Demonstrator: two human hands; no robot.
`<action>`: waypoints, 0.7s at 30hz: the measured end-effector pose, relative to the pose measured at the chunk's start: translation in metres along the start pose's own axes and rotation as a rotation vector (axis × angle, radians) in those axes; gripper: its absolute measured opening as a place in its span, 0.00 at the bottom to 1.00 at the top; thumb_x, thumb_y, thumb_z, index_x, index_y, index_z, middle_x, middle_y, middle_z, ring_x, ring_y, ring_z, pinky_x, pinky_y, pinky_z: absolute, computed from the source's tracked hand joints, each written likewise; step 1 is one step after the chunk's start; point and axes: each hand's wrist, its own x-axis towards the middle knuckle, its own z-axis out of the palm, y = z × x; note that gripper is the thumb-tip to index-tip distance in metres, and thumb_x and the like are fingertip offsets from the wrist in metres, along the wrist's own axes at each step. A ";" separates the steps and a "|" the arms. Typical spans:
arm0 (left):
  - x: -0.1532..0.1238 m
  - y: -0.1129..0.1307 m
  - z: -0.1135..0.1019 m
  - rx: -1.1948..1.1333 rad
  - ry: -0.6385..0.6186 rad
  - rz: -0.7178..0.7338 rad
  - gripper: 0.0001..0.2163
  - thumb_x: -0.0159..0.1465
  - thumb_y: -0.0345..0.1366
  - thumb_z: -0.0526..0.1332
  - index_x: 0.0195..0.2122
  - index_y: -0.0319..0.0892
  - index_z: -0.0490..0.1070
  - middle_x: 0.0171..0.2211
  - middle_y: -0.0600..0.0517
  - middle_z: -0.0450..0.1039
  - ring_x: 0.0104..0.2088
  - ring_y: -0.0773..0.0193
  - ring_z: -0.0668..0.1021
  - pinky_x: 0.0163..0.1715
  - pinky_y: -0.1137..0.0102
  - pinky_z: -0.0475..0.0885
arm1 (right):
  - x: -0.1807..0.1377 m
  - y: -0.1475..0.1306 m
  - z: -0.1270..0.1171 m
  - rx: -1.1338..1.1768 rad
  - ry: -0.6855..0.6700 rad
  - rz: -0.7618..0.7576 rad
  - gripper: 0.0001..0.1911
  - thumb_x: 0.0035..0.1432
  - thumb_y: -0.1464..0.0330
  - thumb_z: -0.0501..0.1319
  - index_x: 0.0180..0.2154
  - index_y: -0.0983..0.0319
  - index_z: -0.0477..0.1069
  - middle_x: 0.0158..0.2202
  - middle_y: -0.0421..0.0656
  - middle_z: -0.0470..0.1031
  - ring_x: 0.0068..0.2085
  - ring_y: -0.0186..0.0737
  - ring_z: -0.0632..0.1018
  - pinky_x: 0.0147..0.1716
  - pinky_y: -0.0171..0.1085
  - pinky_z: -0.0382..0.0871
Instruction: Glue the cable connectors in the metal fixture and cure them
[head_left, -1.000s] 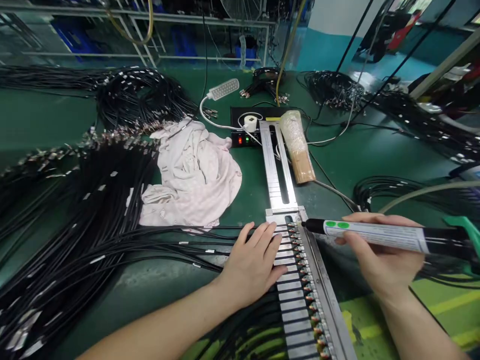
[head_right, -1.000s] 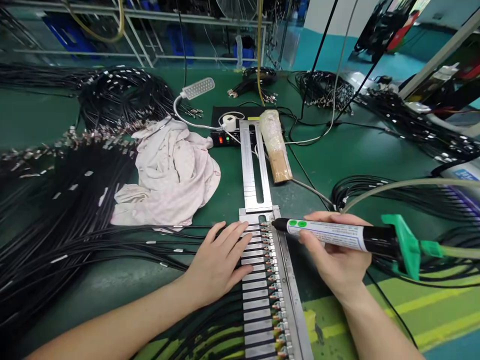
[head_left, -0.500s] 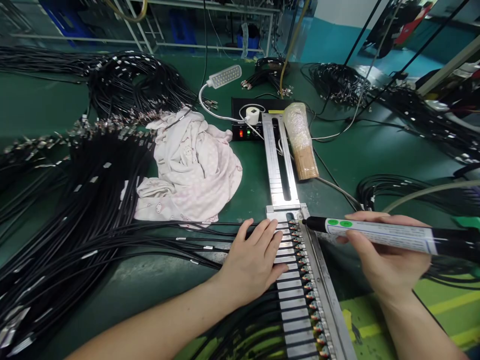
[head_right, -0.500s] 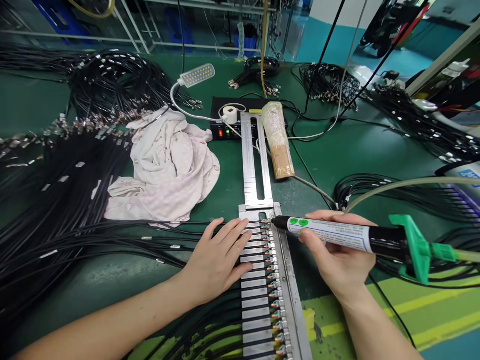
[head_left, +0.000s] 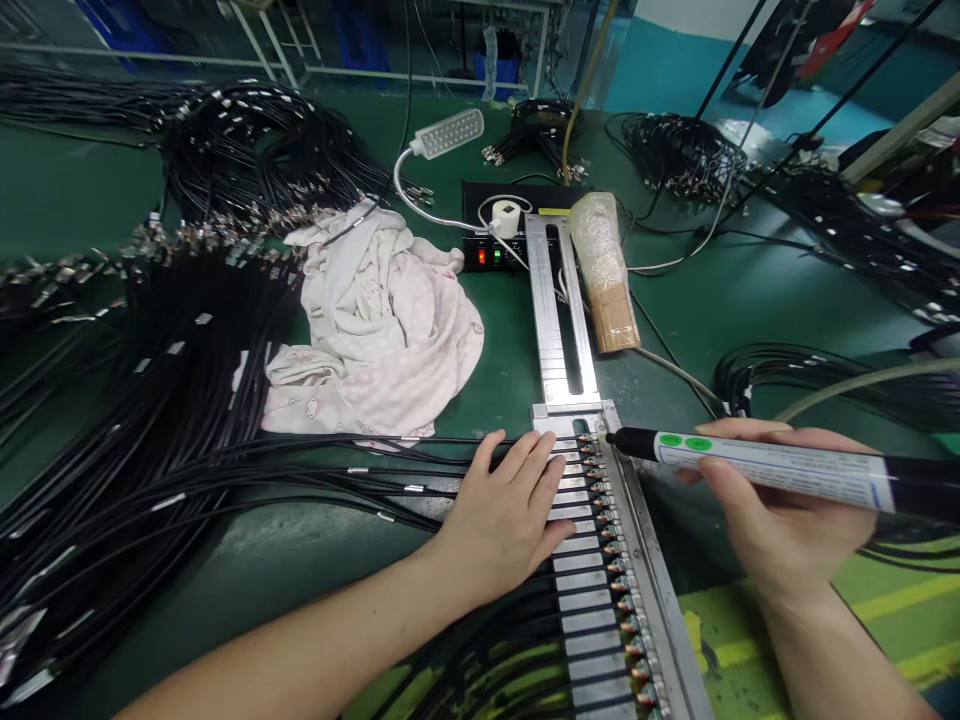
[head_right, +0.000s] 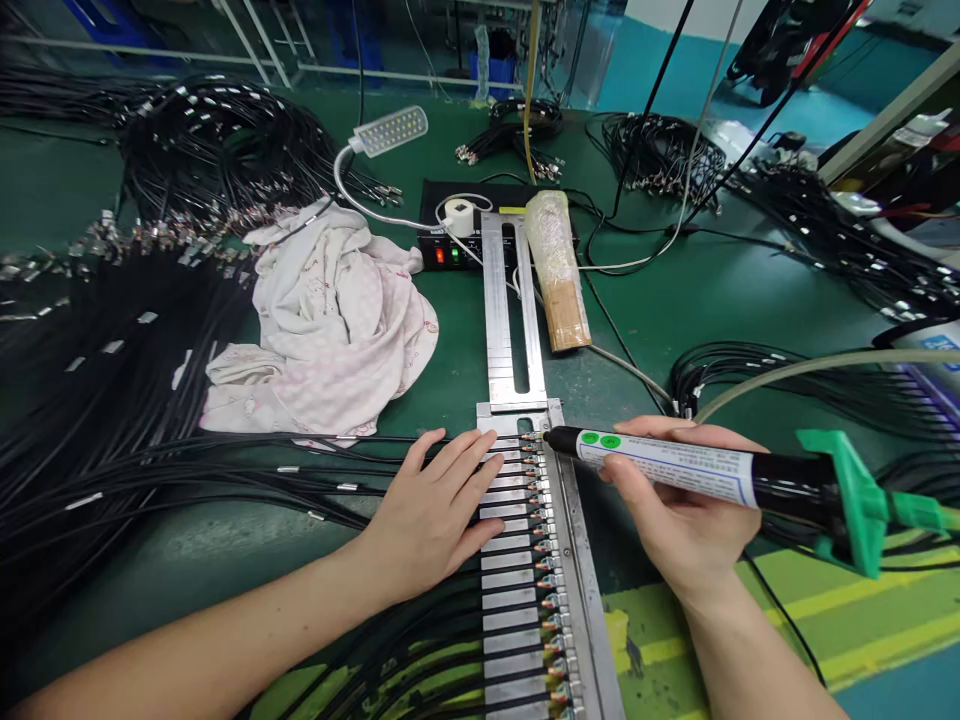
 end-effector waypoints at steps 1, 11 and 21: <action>0.000 0.000 0.000 0.000 -0.006 -0.001 0.22 0.67 0.47 0.48 0.54 0.37 0.64 0.58 0.43 0.63 0.58 0.53 0.64 0.55 0.53 0.55 | 0.000 0.001 0.000 0.002 -0.007 -0.010 0.28 0.39 0.80 0.68 0.41 0.55 0.62 0.33 0.40 0.76 0.28 0.43 0.78 0.20 0.41 0.76; 0.000 -0.001 -0.001 -0.018 -0.017 -0.006 0.22 0.67 0.47 0.47 0.54 0.36 0.64 0.58 0.43 0.62 0.58 0.54 0.63 0.56 0.53 0.53 | 0.000 0.002 0.000 0.021 -0.033 -0.035 0.29 0.40 0.82 0.67 0.42 0.56 0.61 0.35 0.41 0.76 0.29 0.43 0.78 0.20 0.41 0.76; 0.000 -0.001 -0.002 -0.019 -0.001 -0.003 0.22 0.67 0.47 0.48 0.53 0.35 0.65 0.58 0.42 0.63 0.57 0.53 0.64 0.56 0.53 0.53 | -0.002 0.005 -0.004 0.007 -0.011 -0.022 0.29 0.38 0.81 0.68 0.42 0.56 0.63 0.33 0.42 0.76 0.31 0.45 0.78 0.18 0.41 0.76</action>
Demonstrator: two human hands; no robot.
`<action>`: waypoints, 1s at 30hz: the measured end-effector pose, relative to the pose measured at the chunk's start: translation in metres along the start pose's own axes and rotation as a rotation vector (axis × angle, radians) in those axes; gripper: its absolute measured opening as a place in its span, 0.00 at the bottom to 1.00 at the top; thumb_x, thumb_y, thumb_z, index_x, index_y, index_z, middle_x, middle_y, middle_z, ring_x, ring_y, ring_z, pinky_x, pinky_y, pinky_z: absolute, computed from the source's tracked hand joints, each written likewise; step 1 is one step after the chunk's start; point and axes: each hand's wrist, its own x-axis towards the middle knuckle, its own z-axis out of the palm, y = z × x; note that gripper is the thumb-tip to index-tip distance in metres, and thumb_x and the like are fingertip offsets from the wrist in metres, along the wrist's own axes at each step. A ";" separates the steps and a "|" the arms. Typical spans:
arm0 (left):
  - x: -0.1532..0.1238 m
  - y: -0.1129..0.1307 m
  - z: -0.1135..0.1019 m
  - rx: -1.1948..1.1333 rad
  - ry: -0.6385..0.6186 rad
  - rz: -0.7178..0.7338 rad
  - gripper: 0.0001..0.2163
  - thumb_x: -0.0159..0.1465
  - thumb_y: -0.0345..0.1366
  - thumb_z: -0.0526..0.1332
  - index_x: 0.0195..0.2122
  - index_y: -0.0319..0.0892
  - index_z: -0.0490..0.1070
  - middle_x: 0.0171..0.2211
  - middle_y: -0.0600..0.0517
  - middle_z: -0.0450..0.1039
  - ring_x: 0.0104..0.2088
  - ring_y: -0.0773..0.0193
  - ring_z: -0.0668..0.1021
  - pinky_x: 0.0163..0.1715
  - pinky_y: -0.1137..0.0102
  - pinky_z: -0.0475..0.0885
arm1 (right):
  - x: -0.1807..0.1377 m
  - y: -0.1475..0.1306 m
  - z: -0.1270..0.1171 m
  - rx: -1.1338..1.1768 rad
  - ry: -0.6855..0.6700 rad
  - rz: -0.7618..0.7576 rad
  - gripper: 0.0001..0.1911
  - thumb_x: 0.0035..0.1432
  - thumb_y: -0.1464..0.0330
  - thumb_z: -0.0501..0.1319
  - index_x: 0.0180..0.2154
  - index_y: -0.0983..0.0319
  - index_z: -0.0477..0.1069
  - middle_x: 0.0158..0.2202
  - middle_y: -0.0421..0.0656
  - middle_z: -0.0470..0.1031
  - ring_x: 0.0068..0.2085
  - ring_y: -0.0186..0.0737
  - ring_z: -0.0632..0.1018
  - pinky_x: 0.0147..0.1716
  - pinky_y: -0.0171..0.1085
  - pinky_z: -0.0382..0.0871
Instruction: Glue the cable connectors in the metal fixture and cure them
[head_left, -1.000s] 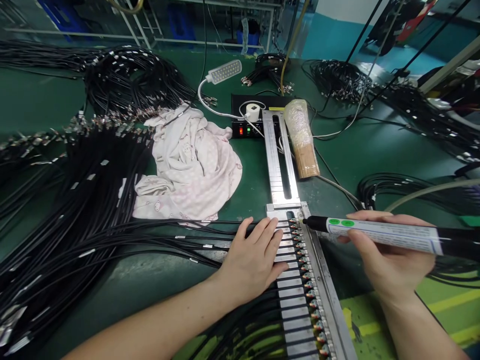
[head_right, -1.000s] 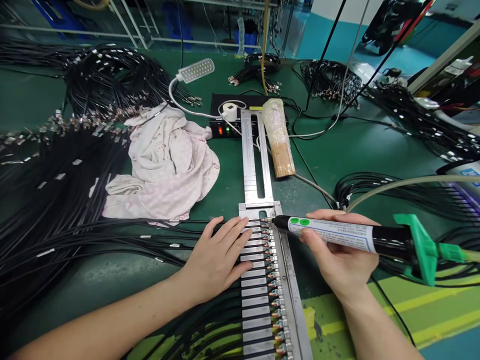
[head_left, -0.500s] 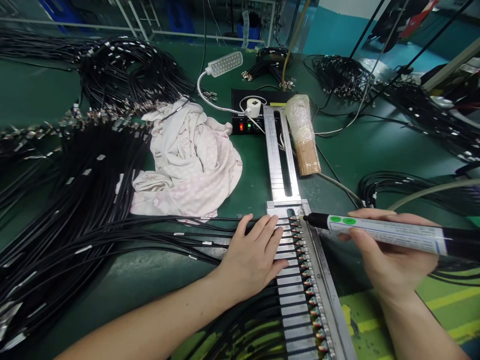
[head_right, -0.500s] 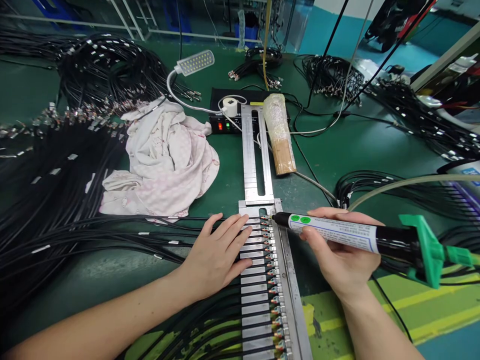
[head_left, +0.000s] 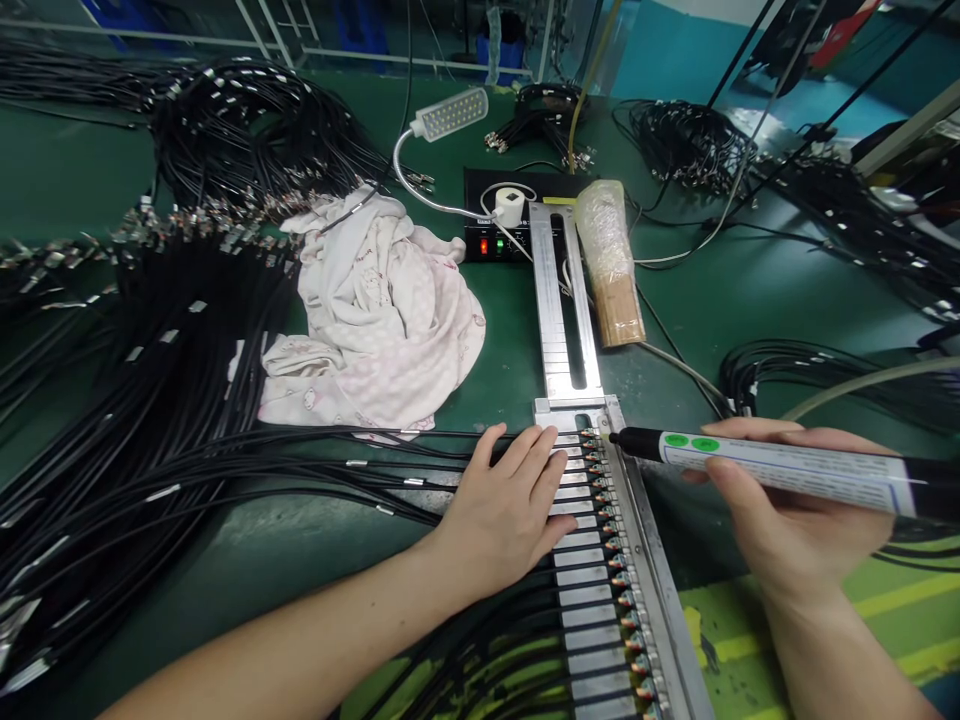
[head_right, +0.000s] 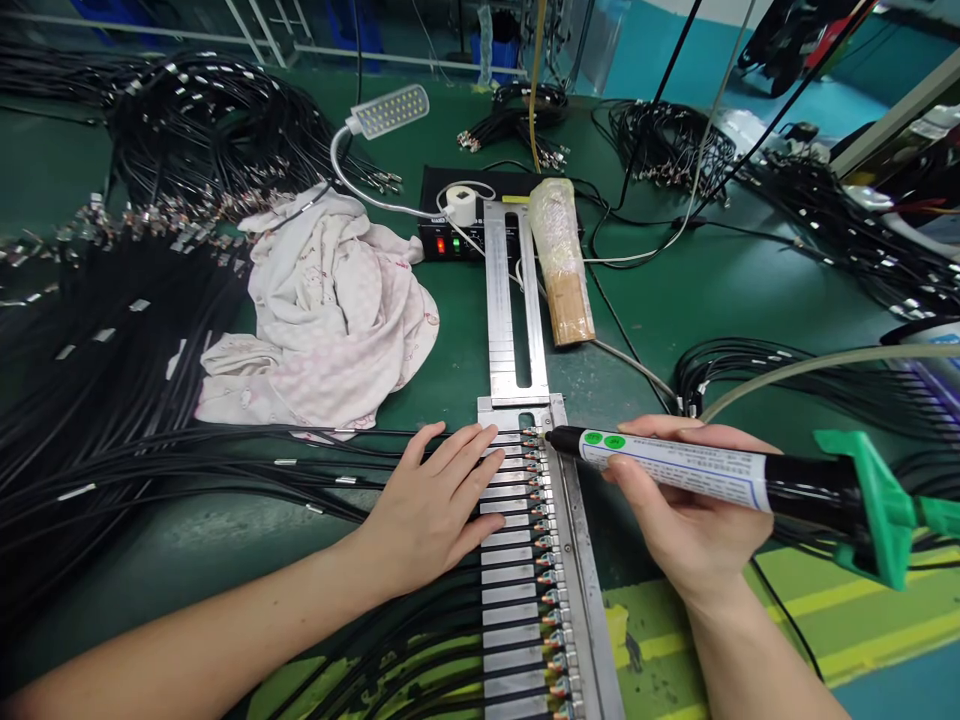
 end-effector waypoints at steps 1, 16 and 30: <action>0.000 0.000 0.000 0.000 0.000 0.000 0.22 0.67 0.47 0.48 0.53 0.35 0.65 0.58 0.42 0.63 0.57 0.53 0.64 0.55 0.53 0.54 | 0.000 0.000 0.000 -0.003 0.004 -0.002 0.29 0.38 0.80 0.68 0.42 0.56 0.63 0.33 0.42 0.75 0.31 0.46 0.78 0.18 0.41 0.75; 0.002 0.000 -0.001 0.003 -0.003 0.000 0.22 0.67 0.47 0.48 0.53 0.36 0.65 0.58 0.43 0.63 0.57 0.54 0.64 0.56 0.53 0.54 | 0.000 -0.001 -0.001 -0.005 -0.016 -0.017 0.31 0.37 0.82 0.68 0.43 0.56 0.62 0.34 0.41 0.76 0.30 0.45 0.78 0.18 0.41 0.75; 0.003 0.001 -0.002 -0.006 -0.016 -0.001 0.21 0.67 0.46 0.48 0.53 0.36 0.66 0.58 0.43 0.63 0.57 0.53 0.64 0.56 0.53 0.54 | 0.000 0.001 0.000 -0.026 0.008 -0.013 0.31 0.36 0.80 0.69 0.42 0.56 0.62 0.32 0.40 0.76 0.32 0.46 0.79 0.25 0.45 0.77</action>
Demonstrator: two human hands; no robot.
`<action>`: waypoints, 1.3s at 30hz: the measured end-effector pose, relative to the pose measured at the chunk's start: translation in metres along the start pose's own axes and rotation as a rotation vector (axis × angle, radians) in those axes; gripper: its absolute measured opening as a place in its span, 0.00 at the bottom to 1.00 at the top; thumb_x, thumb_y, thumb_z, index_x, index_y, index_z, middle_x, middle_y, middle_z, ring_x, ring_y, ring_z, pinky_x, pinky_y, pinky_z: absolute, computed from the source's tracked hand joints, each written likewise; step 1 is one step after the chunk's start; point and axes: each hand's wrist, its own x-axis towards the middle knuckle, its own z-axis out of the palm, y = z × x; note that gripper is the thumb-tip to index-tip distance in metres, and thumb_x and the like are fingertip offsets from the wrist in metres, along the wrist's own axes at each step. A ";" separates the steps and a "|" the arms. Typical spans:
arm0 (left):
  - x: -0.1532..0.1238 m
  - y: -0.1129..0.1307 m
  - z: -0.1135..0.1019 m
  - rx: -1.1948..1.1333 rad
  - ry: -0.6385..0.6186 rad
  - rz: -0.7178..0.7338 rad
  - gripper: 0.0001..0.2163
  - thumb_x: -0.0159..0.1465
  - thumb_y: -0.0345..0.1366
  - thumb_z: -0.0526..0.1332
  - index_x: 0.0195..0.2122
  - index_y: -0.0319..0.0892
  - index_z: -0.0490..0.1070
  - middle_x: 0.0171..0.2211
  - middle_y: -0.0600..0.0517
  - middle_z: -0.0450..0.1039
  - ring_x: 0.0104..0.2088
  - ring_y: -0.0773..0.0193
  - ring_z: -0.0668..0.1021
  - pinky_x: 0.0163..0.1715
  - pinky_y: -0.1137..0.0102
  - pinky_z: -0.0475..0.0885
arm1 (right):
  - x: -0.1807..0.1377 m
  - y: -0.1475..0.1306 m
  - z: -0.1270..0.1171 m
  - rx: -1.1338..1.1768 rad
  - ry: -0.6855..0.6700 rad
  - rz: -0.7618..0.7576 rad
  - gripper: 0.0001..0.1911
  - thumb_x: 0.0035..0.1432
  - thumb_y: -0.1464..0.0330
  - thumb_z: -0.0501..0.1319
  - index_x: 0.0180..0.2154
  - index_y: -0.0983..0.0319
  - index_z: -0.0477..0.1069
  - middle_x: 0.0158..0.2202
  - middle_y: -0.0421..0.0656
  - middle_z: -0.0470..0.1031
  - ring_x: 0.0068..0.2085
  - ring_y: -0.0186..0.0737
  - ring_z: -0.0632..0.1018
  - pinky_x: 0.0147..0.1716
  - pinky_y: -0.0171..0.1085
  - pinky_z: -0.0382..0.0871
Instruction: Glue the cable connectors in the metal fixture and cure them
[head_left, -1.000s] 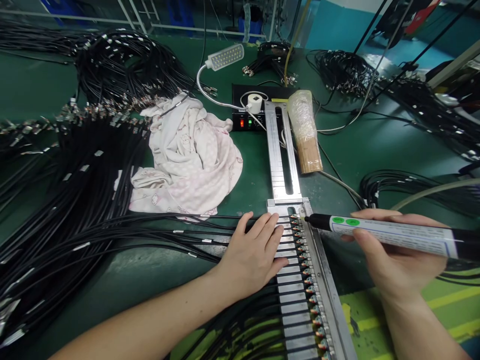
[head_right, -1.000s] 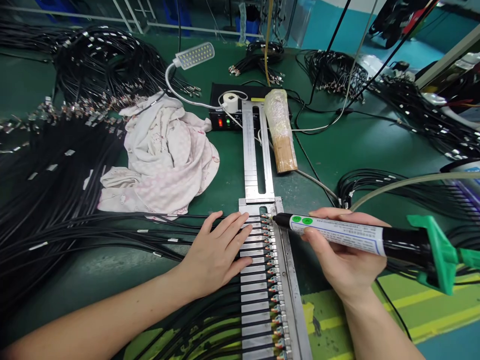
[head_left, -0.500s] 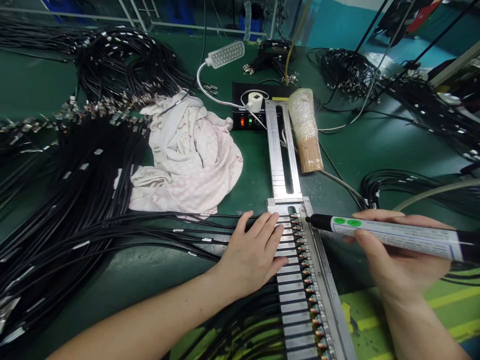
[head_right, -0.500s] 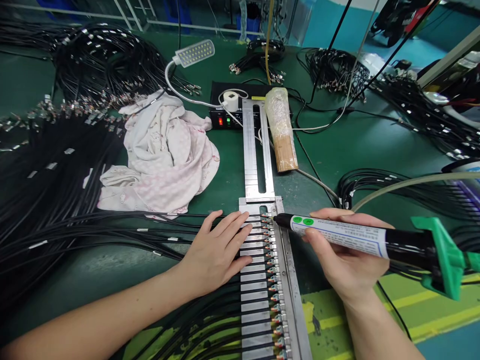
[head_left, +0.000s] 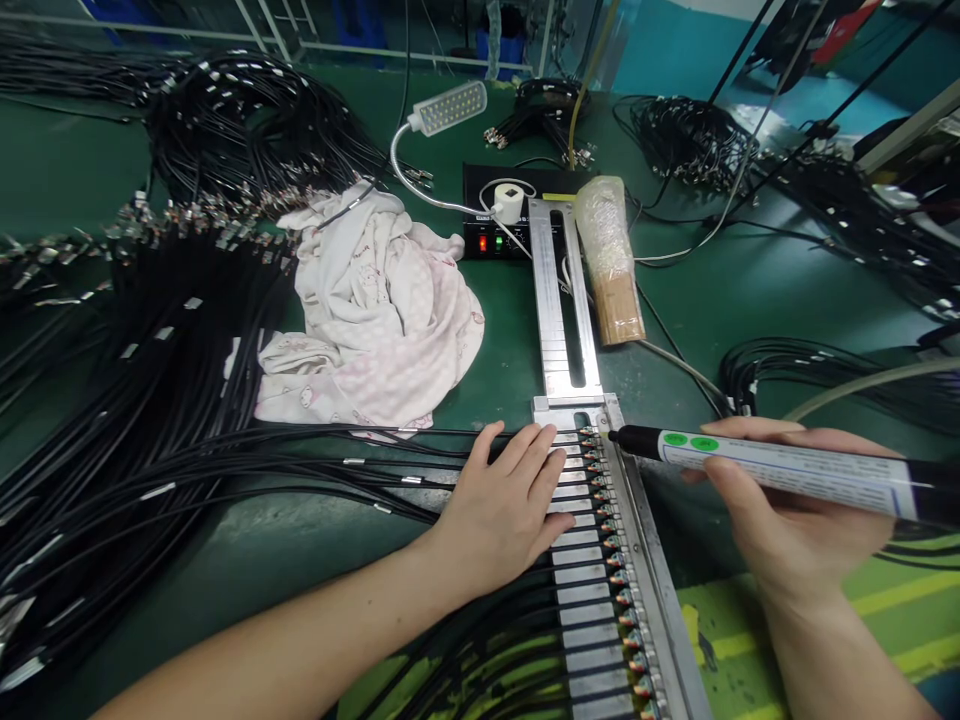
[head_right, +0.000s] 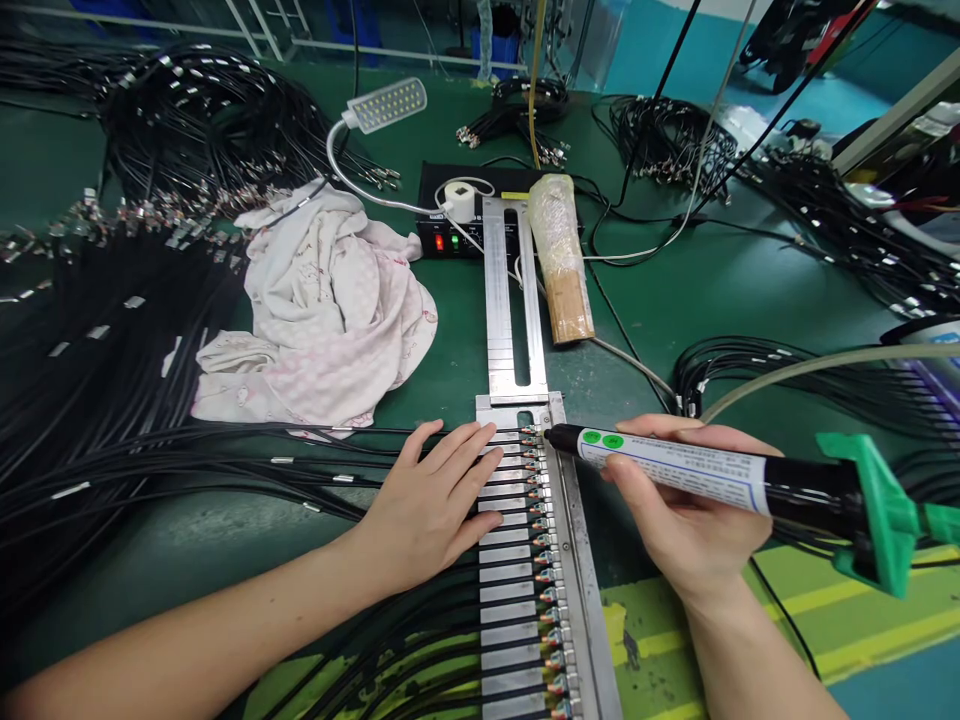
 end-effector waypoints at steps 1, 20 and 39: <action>0.000 0.000 0.000 0.000 -0.001 0.002 0.21 0.67 0.46 0.48 0.53 0.36 0.66 0.58 0.43 0.63 0.57 0.53 0.64 0.56 0.53 0.54 | 0.000 0.001 0.000 0.000 0.000 0.005 0.31 0.36 0.80 0.69 0.42 0.56 0.62 0.33 0.40 0.76 0.32 0.46 0.79 0.25 0.45 0.77; -0.001 -0.001 0.002 0.018 -0.023 0.004 0.22 0.67 0.46 0.48 0.54 0.36 0.64 0.58 0.42 0.62 0.58 0.52 0.63 0.56 0.52 0.55 | 0.005 -0.008 -0.002 0.029 0.138 -0.143 0.28 0.36 0.78 0.67 0.41 0.53 0.65 0.29 0.37 0.72 0.25 0.42 0.76 0.12 0.40 0.72; -0.001 -0.001 0.001 0.010 -0.020 0.005 0.21 0.67 0.46 0.49 0.54 0.36 0.64 0.58 0.42 0.62 0.58 0.52 0.64 0.56 0.51 0.54 | -0.002 -0.005 0.002 0.035 -0.002 -0.048 0.30 0.37 0.82 0.67 0.42 0.58 0.63 0.32 0.40 0.76 0.27 0.41 0.77 0.14 0.37 0.74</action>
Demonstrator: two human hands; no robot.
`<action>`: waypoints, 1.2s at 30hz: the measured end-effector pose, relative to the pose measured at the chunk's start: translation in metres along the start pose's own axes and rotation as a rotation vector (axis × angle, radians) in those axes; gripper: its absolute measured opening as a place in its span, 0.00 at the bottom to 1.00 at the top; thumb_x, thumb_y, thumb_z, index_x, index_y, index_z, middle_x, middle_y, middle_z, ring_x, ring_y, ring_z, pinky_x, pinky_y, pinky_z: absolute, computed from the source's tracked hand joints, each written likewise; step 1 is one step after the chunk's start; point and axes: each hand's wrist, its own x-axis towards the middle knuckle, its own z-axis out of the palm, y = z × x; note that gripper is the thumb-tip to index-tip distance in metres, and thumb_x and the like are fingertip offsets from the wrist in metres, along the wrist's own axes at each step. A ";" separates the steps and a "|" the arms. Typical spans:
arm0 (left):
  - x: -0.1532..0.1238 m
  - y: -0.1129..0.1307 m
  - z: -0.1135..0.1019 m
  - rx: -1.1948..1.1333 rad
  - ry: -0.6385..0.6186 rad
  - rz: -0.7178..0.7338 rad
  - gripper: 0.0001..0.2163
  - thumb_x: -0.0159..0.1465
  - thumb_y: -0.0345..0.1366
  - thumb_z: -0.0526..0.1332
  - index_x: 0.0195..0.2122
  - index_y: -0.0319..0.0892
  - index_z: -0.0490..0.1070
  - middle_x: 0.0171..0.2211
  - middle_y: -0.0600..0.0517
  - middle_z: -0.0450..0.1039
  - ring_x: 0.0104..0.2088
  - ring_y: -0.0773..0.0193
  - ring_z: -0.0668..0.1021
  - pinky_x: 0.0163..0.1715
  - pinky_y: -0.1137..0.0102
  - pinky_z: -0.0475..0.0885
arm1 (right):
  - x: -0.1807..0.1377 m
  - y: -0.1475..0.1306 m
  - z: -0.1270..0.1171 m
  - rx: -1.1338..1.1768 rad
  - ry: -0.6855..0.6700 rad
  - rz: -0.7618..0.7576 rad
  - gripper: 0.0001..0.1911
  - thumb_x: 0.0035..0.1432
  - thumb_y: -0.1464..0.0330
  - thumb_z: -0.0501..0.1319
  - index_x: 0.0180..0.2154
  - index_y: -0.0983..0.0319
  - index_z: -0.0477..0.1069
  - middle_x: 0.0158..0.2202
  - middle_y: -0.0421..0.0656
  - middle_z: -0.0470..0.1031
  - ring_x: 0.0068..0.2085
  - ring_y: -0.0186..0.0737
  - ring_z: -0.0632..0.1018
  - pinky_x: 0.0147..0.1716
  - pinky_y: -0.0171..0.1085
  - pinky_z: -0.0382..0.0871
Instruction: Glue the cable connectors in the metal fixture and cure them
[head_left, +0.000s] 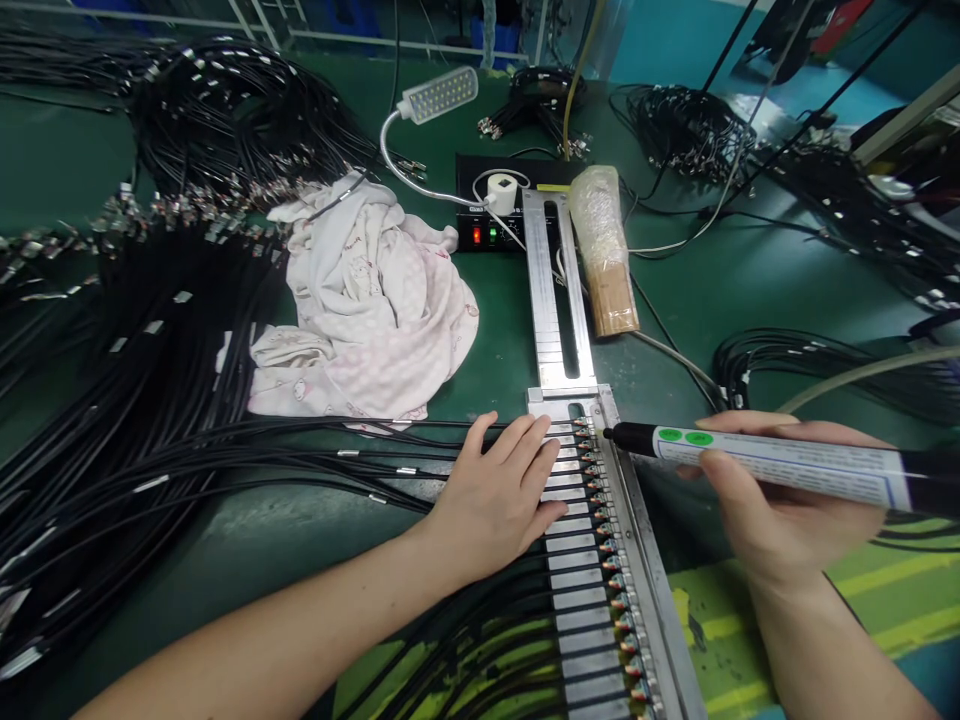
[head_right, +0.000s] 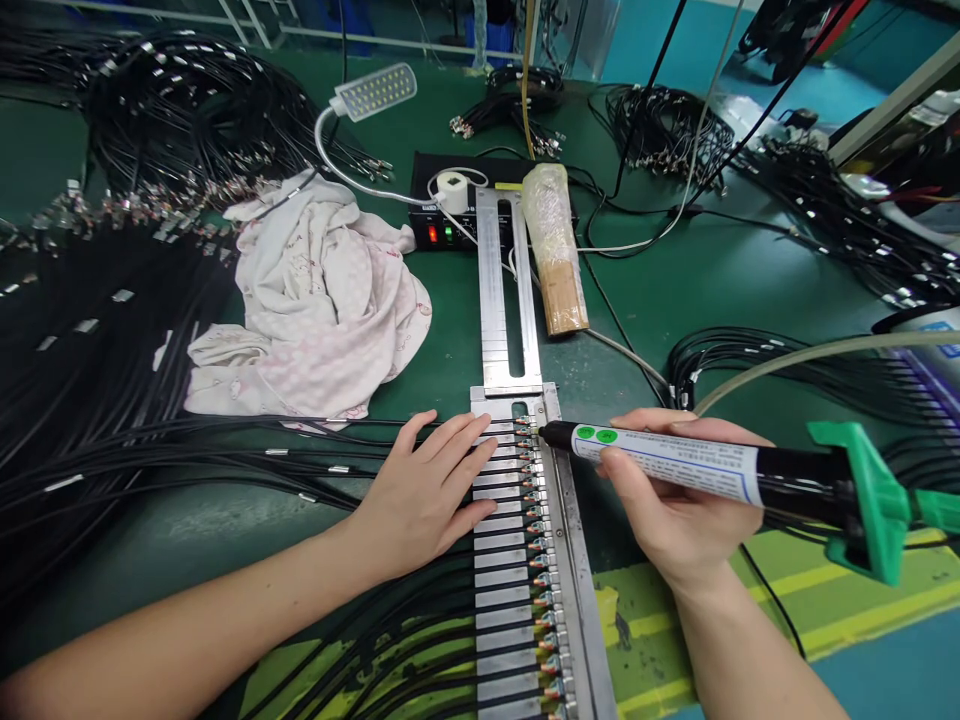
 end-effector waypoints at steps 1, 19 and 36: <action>0.000 0.000 0.000 0.003 0.003 0.002 0.21 0.67 0.45 0.49 0.54 0.36 0.64 0.58 0.42 0.62 0.58 0.52 0.64 0.56 0.51 0.54 | 0.000 0.000 0.000 -0.001 -0.002 -0.002 0.30 0.37 0.82 0.67 0.42 0.57 0.63 0.32 0.40 0.76 0.26 0.41 0.77 0.14 0.37 0.74; 0.000 0.000 -0.001 -0.007 0.002 0.002 0.21 0.67 0.45 0.48 0.54 0.36 0.65 0.58 0.42 0.62 0.57 0.52 0.64 0.56 0.51 0.54 | 0.001 -0.001 -0.001 -0.011 0.014 0.002 0.29 0.36 0.81 0.68 0.42 0.57 0.65 0.30 0.39 0.75 0.27 0.41 0.77 0.13 0.36 0.75; 0.000 0.001 -0.001 0.001 -0.001 -0.002 0.21 0.67 0.45 0.48 0.54 0.36 0.65 0.58 0.43 0.62 0.58 0.53 0.63 0.56 0.51 0.54 | 0.000 0.000 -0.003 0.020 -0.022 -0.022 0.31 0.38 0.84 0.66 0.44 0.57 0.64 0.31 0.39 0.74 0.29 0.42 0.77 0.14 0.38 0.75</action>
